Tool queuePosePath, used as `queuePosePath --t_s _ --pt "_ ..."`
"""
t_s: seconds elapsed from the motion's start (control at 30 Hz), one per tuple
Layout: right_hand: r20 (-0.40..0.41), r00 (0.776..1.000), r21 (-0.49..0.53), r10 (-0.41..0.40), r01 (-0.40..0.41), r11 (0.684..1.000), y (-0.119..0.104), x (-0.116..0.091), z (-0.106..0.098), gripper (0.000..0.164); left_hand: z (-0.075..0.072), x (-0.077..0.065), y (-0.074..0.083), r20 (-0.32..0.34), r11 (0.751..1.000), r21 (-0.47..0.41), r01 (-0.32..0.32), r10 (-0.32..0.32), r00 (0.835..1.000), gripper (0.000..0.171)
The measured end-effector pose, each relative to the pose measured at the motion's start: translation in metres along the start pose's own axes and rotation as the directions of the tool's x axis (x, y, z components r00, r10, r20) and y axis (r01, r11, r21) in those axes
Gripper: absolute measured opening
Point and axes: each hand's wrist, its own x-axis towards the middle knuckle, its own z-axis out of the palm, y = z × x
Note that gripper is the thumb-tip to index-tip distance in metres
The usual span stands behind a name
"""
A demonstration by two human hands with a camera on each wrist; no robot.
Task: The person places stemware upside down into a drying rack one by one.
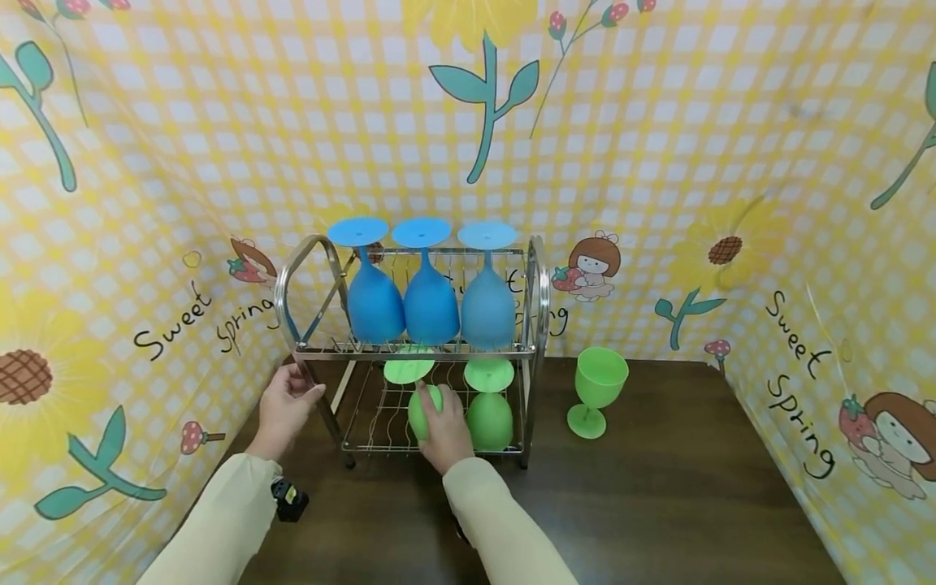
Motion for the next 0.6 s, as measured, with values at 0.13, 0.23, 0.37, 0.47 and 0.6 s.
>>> queuePosePath --t_s 0.13,0.23,0.37,0.47,0.6 --pt "-0.009 1.000 0.022 0.005 -0.005 1.000 0.0006 0.0011 0.0024 0.093 -0.0024 -0.0021 0.0007 -0.001 1.000 0.010 0.005 -0.005 1.000 0.031" --pt "0.012 1.000 0.043 0.020 -0.021 0.999 -0.0007 0.0013 0.0031 0.094 -0.0035 -0.0040 -0.0009 -0.008 1.000 0.015 0.009 -0.009 1.000 0.032" --pt "0.034 0.996 0.035 0.079 -0.080 0.996 -0.0004 0.0025 0.0043 0.100 -0.0018 -0.0045 -0.0025 0.013 1.000 0.014 0.007 -0.008 1.000 0.033" --pt "0.027 0.995 0.016 0.093 -0.093 0.996 0.0015 0.0041 0.0058 0.101 0.0001 -0.0034 -0.0029 0.018 1.000 0.013 0.006 -0.006 1.000 0.032" --pt "0.009 0.998 -0.028 0.060 -0.060 0.998 0.0041 0.0071 0.0087 0.100 0.0005 -0.0010 -0.0025 0.007 1.000 0.018 -0.006 0.006 1.000 0.031"
